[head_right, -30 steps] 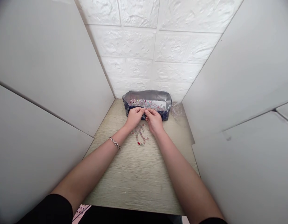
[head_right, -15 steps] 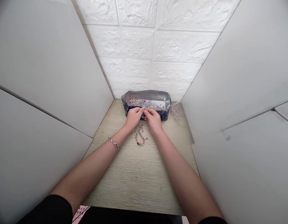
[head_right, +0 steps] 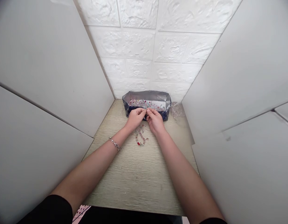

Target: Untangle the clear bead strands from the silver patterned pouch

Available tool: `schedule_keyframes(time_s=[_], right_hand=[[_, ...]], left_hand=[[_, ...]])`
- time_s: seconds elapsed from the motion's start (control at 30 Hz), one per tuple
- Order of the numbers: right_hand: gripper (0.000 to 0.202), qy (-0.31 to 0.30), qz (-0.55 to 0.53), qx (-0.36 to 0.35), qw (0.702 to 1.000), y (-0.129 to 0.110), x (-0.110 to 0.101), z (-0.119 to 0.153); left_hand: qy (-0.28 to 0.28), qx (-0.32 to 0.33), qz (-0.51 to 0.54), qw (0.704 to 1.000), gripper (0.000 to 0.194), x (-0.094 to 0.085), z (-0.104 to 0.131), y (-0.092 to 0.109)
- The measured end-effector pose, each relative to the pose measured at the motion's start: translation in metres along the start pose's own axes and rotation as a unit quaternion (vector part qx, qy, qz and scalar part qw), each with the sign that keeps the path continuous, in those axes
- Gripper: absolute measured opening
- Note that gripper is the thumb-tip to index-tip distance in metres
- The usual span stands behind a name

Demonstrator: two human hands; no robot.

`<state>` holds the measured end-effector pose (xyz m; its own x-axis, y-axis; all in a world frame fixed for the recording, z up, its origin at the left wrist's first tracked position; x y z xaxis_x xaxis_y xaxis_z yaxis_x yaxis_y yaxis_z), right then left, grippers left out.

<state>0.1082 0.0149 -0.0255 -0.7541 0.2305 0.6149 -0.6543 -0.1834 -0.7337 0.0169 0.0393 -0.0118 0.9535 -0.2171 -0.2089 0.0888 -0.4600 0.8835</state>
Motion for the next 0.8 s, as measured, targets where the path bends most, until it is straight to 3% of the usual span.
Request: schedule_keyframes(time_s=[0.43, 0.8], right_hand=[[0.015, -0.012, -0.010, 0.017, 1.000, 0.0012, -0.0010, -0.0009], [0.014, 0.008, 0.026, -0.010, 1.000, 0.0019, -0.0010, -0.0006]], left_hand=[[0.019, -0.022, 0.006, 1.000, 0.024, -0.0020, 0.0003, 0.0011], [0.016, -0.026, 0.004, 1.000, 0.028, -0.0043, -0.0020, -0.0014]])
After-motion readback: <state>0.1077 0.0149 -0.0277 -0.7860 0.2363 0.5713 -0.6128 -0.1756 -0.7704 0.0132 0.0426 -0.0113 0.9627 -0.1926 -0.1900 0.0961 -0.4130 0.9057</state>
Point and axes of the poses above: each hand's wrist, its own z-axis away from the middle knuckle, its own x-axis out of the palm, y = z × x, the point moved 4 cm from there along -z, towards the middle knuckle, and after that the axes turned 12 degrees about x, right-handed, at the moved point
